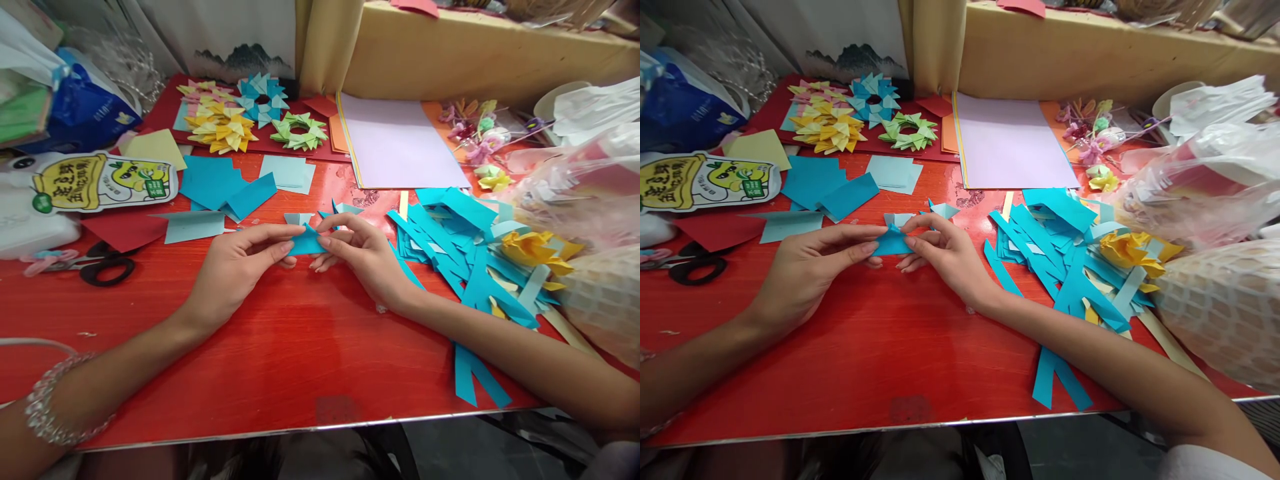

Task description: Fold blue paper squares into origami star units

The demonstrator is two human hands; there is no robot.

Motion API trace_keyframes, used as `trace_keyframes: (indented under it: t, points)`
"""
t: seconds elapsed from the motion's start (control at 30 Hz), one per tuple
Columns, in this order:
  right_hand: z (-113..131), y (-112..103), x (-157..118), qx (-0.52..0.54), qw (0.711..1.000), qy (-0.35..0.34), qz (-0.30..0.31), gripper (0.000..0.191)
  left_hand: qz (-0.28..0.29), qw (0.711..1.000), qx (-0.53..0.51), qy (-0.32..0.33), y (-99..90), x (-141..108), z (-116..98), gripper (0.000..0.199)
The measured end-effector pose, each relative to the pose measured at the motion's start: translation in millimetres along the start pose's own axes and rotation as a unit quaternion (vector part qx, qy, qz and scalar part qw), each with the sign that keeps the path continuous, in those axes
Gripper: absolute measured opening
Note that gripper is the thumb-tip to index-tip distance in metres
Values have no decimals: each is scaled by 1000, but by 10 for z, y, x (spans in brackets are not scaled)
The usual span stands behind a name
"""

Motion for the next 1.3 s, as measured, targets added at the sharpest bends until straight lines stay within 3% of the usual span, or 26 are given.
trace_keyframes:
  t: [0.33, 0.63, 0.8, 0.9, 1.1, 1.3]
  points:
    - [-30, -10, 16, 70, 997, -24, 13, 9, 25, 1000, -2, -15, -29, -4, 9, 18]
    - [2, 20, 14, 28, 1000, 7, -1, 15, 48, 998, 50, 2, 2, -23, -49, 16]
    - [16, 32, 6, 8, 1000, -1, -12, 17, 38, 999, 7, -9, 20, -7, -33, 7]
    - [25, 38, -1, -3, 1000, -13, -2, 15, 33, 999, -23, -8, 25, 14, -12, 16]
    - [28, 42, 0, 1, 1000, -22, 12, 18, 40, 999, -28, 0, 24, 17, -11, 10]
    - [29, 42, 4, 1, 1000, -18, -1, 12, 38, 998, -52, 3, 29, 22, 11, 16]
Point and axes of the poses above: each hand's wrist, its own x-axis towards the middle knuckle, its own y-axis out of the palm, z = x × y, the point moved 2 cm from there along x, towards the middle knuckle, and after that the axes turned 15 degrees about z, right-handed, at the moved point
